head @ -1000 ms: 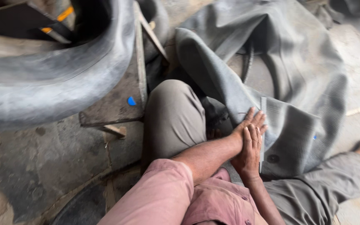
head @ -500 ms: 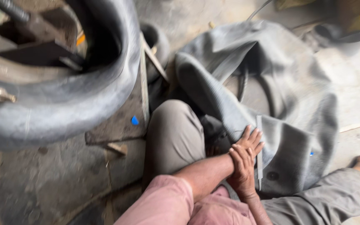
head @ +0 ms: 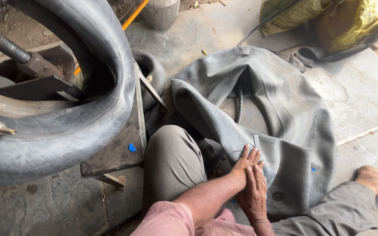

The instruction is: The person uses a metal file to roughen the rubber surface of a large inner tube while sitting on a tiled floor.

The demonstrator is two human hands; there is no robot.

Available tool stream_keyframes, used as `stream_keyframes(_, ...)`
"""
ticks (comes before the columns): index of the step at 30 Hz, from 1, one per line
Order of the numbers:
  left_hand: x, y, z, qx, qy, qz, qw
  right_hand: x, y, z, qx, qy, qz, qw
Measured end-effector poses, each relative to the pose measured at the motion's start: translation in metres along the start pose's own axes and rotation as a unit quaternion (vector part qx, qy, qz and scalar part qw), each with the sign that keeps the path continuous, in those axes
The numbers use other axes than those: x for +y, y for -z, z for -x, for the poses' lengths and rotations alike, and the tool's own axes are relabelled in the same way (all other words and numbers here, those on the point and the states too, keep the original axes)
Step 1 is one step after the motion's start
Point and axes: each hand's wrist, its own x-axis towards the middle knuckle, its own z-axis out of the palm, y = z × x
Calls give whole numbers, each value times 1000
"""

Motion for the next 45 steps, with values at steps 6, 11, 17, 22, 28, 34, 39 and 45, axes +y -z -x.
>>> stream_keyframes(6, 3, -5, -5, 42, 13, 3, 999, 12, -2, 1, -27, -126, -6, 992)
stream_keyframes(11, 5, -3, -3, 35, 8, 0, 999, 20, -1, 2, -48, -172, 8, 984)
stream_keyframes(17, 8, -8, -8, 54, 14, 15, 998, 26, 1, 4, -19, -218, 48, 975)
stream_keyframes(22, 9, -9, -9, 39, 6, 27, 999, 27, 4, 5, -30, -233, 63, 970)
stream_keyframes(28, 9, -9, -10, 46, 10, 24, 999, 31, 5, 4, -40, -247, 61, 966)
stream_keyframes(34, 9, -9, -9, 44, 8, 24, 999, 33, 6, 3, -61, -259, 58, 962)
stream_keyframes(39, 8, -6, -7, 38, 4, 22, 999, 31, 7, 3, -79, -268, 57, 959)
stream_keyframes(45, 8, -2, -4, 41, 10, 28, 999, 30, 9, 1, -81, -271, 44, 958)
